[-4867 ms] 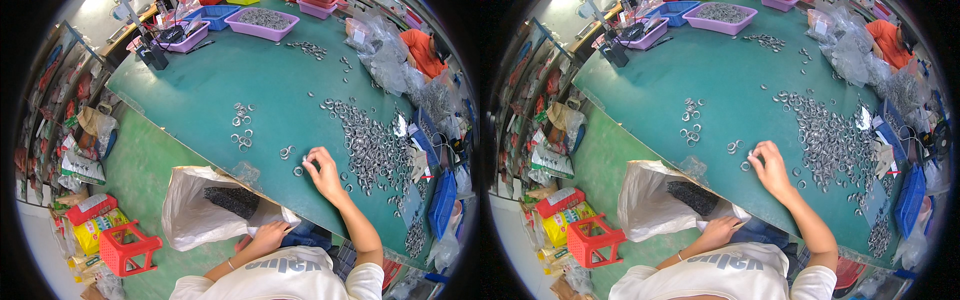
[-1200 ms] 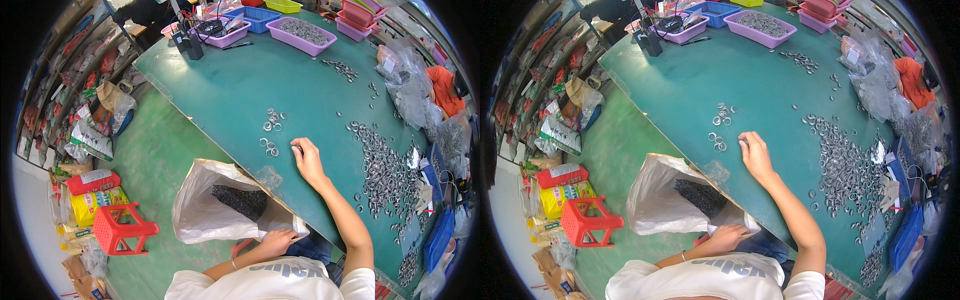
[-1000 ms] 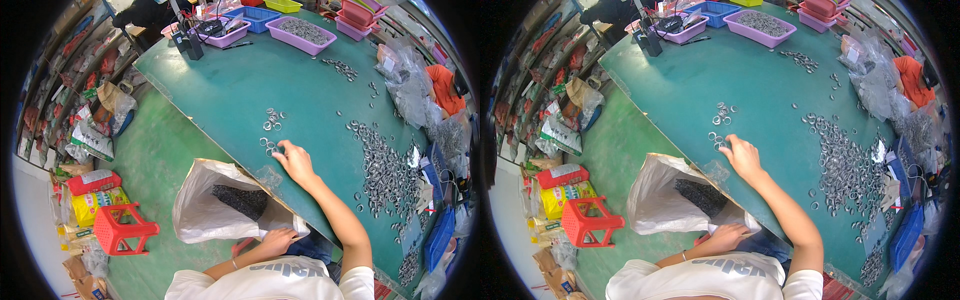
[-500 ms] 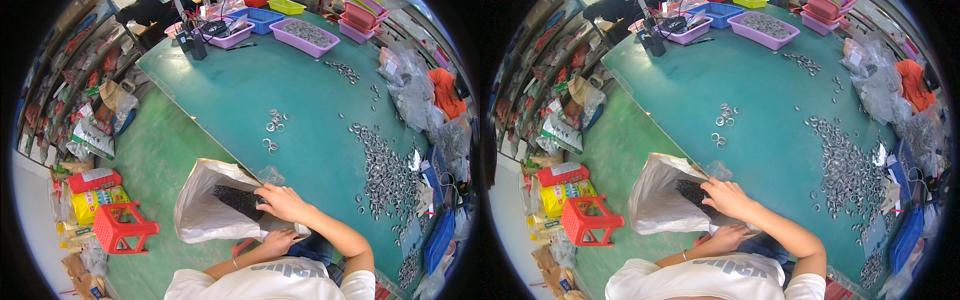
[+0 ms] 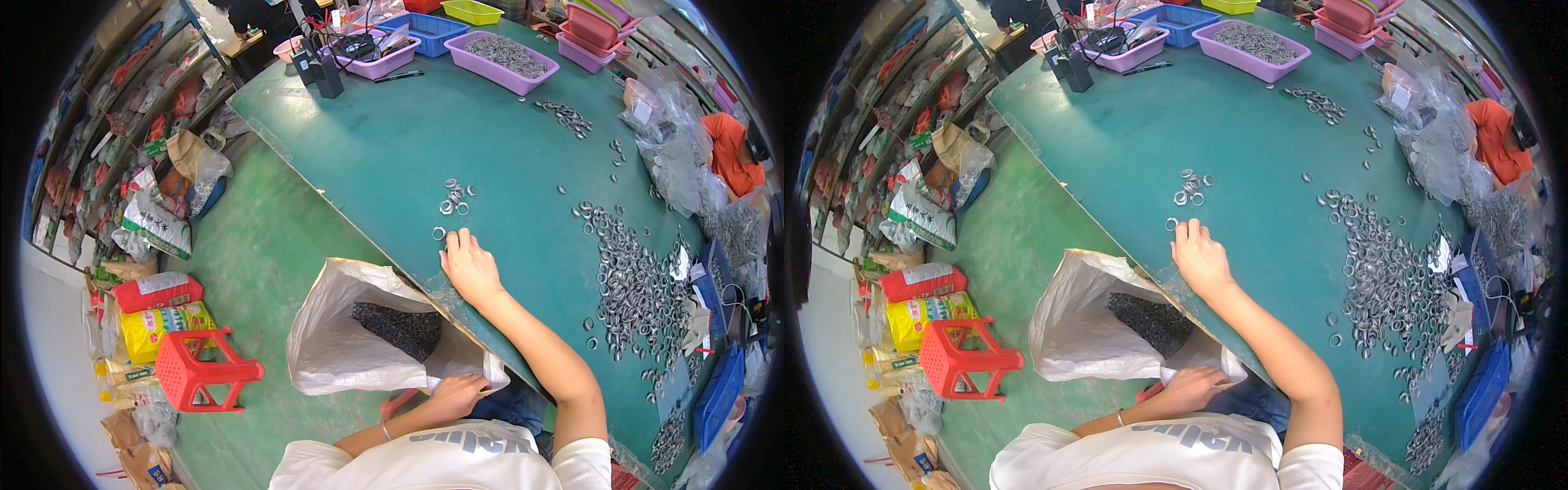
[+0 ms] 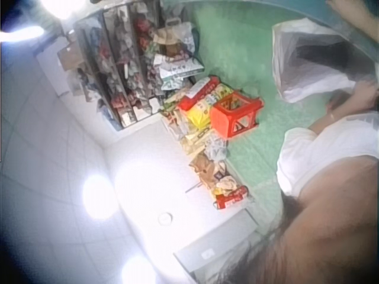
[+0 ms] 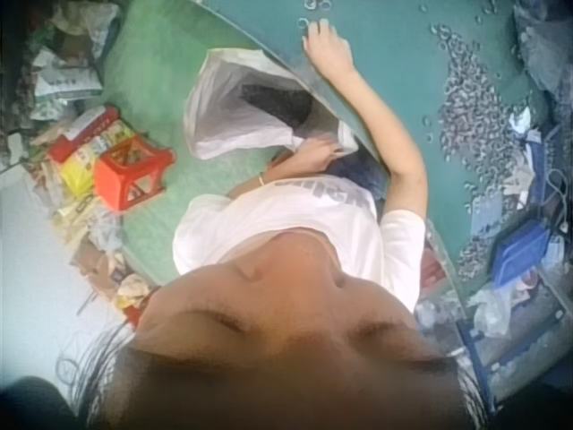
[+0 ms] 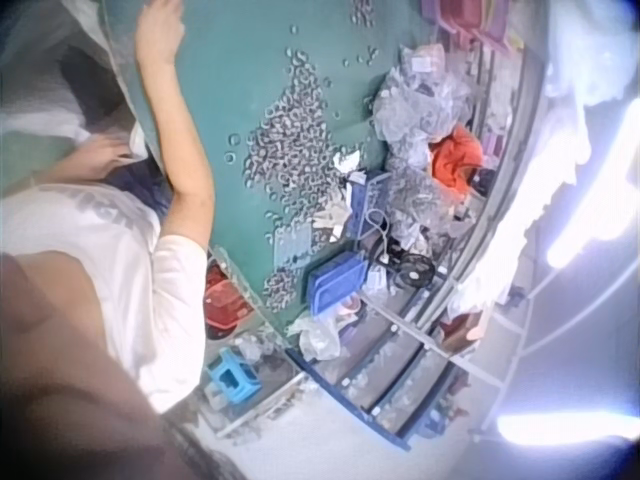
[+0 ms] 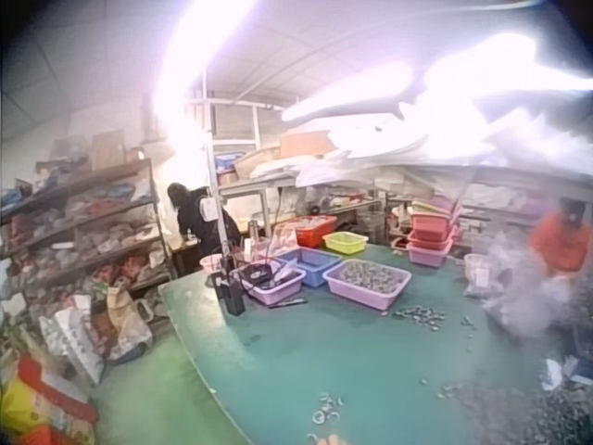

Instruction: The person writes notes on a small slip of paper using a red pen and then sorts small metal ring-shaped components from a large pile into smaller groups or bags on a green workbench.

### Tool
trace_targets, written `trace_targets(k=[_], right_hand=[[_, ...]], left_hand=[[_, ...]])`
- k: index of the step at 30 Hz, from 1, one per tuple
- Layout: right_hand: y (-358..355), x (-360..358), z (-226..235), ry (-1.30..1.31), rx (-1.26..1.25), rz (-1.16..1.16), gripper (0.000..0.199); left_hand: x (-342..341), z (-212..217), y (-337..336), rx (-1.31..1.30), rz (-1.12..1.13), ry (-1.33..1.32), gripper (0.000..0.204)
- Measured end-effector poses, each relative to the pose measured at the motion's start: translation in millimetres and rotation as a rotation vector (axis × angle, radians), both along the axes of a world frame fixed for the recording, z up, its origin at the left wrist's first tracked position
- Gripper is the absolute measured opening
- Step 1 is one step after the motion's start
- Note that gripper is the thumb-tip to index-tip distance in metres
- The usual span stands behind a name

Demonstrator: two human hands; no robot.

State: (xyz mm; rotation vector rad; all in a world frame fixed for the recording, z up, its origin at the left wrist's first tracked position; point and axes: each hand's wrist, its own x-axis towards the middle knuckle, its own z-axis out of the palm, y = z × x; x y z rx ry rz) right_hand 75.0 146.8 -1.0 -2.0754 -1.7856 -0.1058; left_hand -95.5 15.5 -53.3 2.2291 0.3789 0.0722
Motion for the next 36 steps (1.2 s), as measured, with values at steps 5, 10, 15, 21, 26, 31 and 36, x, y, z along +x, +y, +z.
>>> trace_targets(k=[5,10,15,21,26,31,36], right_hand=[[2.6,12.1,-6.9,-0.079,-0.002,0.02,0.015],[-1.5,21.2,3.6,0.224,0.028,0.019,0.015],[-31.1,-15.1,37.7,0.608,-0.126,0.166,0.023],[-7.2,-10.3,42.1,0.492,0.041,0.053,0.023],[28.4,13.6,6.5,0.239,0.13,0.009,0.025],[25.2,22.4,4.8,0.516,0.095,0.033,0.015],[42.2,50.4,-4.4,0.341,0.15,-0.194,0.022]], left_hand=[[0.7,-5.0,-1.7,0.0,0.003,-0.027,0.02],[1.0,-4.0,-2.1,0.02,-0.001,-0.032,0.021],[0.3,-2.3,-0.9,0.031,0.013,-0.025,0.021],[1.6,-7.0,-2.6,0.03,0.012,-0.031,0.02],[1.6,-6.6,-1.4,0.02,0.013,-0.047,0.018],[-0.9,-11.4,-3.1,0.011,0.04,-0.018,0.017],[1.8,-7.6,-1.6,0.006,0.019,-0.011,0.018]])
